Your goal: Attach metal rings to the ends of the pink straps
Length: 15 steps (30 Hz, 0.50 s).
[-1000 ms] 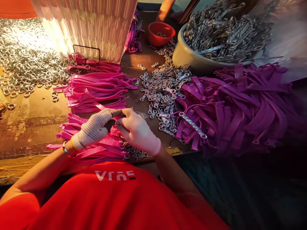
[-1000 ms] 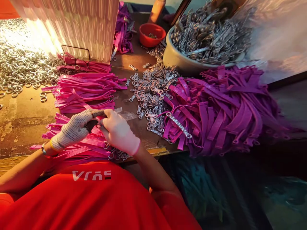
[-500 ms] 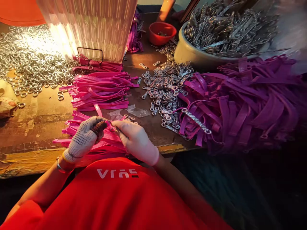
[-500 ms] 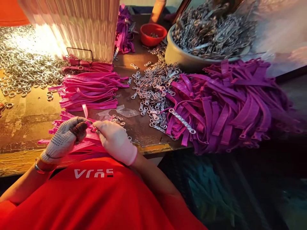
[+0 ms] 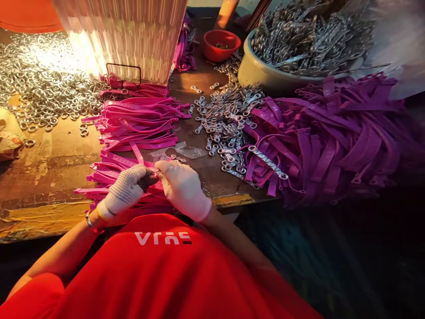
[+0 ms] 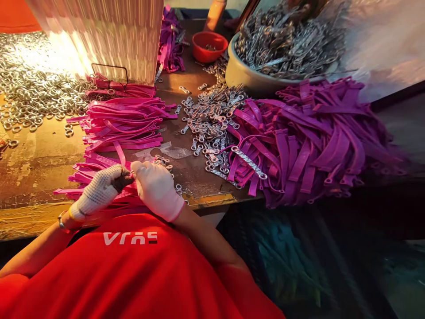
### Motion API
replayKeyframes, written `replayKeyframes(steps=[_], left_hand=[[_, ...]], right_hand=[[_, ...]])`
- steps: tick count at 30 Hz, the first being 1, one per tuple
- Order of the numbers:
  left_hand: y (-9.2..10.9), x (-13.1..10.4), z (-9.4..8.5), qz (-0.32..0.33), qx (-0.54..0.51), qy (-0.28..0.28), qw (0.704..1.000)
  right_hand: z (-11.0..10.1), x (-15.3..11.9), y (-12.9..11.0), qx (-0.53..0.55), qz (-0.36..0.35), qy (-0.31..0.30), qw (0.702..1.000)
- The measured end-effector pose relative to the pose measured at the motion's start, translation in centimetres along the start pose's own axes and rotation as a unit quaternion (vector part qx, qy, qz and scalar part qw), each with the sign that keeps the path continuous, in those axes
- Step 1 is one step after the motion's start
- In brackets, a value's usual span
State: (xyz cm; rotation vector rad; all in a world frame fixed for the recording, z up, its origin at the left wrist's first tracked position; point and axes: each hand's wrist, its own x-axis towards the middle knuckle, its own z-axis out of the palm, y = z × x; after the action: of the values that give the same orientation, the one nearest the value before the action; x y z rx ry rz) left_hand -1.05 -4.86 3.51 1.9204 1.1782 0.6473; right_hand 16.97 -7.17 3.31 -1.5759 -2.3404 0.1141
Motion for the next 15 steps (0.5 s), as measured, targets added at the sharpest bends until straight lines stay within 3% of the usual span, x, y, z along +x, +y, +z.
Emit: replayKeyframes(steps=[7,12,15], left_hand=[[-0.6,-0.3,0.0,-0.044,-0.080,-0.014,0.996],[-1.1,-0.6,0.6,-0.054,-0.086,-0.027,0.995],[-1.2,-0.3,-0.2,-0.040,-0.077,-0.069,0.994]], right_hand=[[-0.9,0.3,0.2,-0.002,0.011,-0.136,0.991],[0.8,-0.2,0.3,-0.043,-0.073,-0.110,0.990],[1.6,-0.2,0.7,-0.051,-0.117,-0.090,0.988]])
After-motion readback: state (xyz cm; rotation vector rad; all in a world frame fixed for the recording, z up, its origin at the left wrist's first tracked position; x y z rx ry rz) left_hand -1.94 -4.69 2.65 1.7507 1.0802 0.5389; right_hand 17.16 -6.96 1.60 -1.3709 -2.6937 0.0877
